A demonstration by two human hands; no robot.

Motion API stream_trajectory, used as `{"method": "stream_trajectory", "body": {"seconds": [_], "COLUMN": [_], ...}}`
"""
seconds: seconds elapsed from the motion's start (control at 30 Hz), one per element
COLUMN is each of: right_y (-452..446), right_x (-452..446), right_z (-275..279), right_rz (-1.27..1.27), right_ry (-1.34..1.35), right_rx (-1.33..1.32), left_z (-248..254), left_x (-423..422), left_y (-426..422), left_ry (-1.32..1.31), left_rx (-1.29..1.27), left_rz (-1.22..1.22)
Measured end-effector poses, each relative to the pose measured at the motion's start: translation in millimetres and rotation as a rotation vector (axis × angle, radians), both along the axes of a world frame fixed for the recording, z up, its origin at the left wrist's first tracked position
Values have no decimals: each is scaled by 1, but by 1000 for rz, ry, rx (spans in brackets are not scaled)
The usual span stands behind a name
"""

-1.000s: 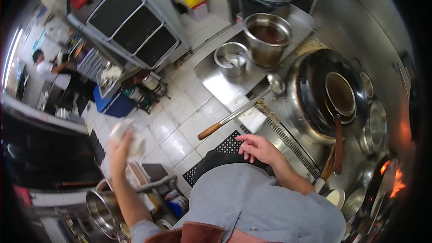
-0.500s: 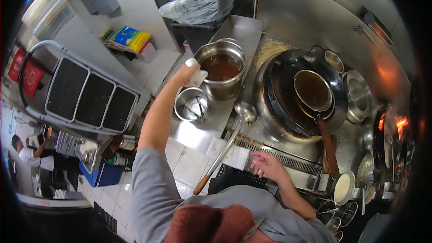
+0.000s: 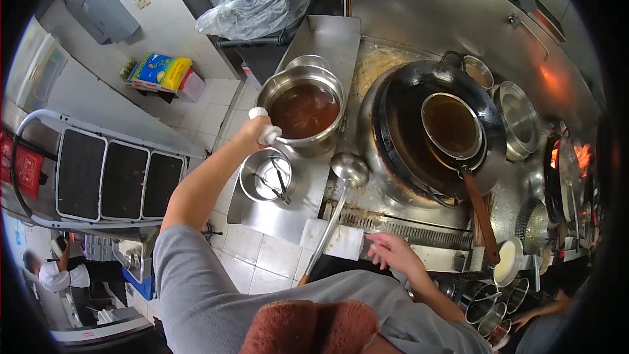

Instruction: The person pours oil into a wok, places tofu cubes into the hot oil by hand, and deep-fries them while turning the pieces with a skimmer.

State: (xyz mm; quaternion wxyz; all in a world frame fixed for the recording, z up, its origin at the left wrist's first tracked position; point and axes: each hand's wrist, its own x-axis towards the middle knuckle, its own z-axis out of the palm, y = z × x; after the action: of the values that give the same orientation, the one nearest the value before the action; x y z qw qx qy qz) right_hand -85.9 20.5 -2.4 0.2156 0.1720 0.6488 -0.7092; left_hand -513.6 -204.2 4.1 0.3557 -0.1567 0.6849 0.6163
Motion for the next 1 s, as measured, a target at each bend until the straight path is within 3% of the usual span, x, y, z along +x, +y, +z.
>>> {"method": "stream_trajectory", "body": {"seconds": [0.27, 0.47, 0.53, 0.6, 0.67, 1.0], "right_y": [23, 21, 13, -4, -10, -13], "right_x": [49, -27, -82, -132, -153, -128], "right_z": [-1, 19, 27, 38, 47, 103], "right_rz": [-215, -214, -310, -575, -640, -749], "right_ry": [-79, 151, 242, 313, 330, 459], "right_rx": [12, -20, -180, -251, -288, -444], "left_z": [17, 48, 55, 60, 68, 136], "left_x": [8, 33, 42, 49, 51, 89], "left_y": [9, 23, 27, 29, 27, 41], "left_ry": [-22, 70, 81, 87, 121, 149], "left_rx": [50, -87, -74, -84, -124, -219], "left_rz": [-61, -104, -132, -162, -215, -241]}}
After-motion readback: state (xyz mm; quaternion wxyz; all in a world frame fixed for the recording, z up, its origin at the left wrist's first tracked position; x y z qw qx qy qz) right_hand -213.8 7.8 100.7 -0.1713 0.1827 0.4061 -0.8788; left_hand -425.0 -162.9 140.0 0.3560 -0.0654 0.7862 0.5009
